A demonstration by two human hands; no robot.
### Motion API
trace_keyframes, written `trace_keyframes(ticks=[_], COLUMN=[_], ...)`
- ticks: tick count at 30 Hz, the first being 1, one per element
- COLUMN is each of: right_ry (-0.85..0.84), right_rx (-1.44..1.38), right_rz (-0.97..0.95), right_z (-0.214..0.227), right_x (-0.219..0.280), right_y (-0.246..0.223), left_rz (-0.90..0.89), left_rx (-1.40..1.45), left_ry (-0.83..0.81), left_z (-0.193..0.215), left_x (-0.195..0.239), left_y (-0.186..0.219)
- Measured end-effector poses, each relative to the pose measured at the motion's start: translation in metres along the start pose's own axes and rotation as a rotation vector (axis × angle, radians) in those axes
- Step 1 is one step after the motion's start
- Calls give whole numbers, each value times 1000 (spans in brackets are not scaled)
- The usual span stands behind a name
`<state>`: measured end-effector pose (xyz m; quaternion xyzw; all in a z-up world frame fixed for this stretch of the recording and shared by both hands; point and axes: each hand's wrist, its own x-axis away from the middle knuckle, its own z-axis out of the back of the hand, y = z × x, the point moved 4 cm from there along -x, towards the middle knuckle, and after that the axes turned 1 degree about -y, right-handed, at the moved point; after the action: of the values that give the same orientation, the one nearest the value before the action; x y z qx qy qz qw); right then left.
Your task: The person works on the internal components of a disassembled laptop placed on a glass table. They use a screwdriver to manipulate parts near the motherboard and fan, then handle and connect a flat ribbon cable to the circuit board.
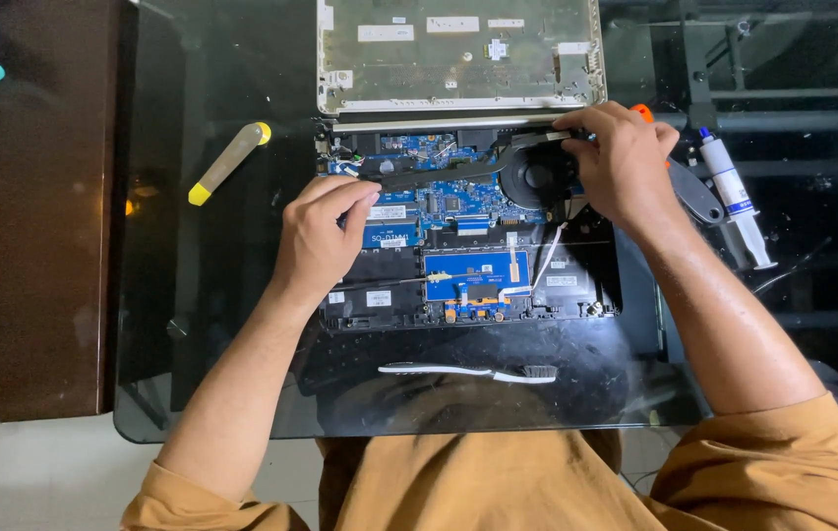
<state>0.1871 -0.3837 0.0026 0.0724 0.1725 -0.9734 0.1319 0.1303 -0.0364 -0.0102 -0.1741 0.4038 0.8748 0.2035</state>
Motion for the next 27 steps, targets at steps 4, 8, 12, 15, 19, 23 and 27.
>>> trace_keyframes(ticks=[4,8,12,15,19,23,27], right_ry=[-24,-33,0,7,-1,-30,-22], right_rx=[-10,-2,1,-15,7,-3,12], right_rz=[14,-5,4,-3,-7,-23,7], right_z=[-2,2,0,2,-1,0,2], right_x=[-2,-4,-7,-10,-11,-13,-11], right_y=[0,-10,-11,-14,-13,-13,-14], left_rz=[-7,-18,-29,-68,-21,-44,-68], left_rx=[-19,-26,-64,-99,-121,-123,-128], left_ry=[21,23,44,43,35,40,36], left_z=[0,0,4,4,5,4,4], left_x=[1,1,0,-3,-3,-4,-3], left_y=[-4,-3,2,3,2,0,2])
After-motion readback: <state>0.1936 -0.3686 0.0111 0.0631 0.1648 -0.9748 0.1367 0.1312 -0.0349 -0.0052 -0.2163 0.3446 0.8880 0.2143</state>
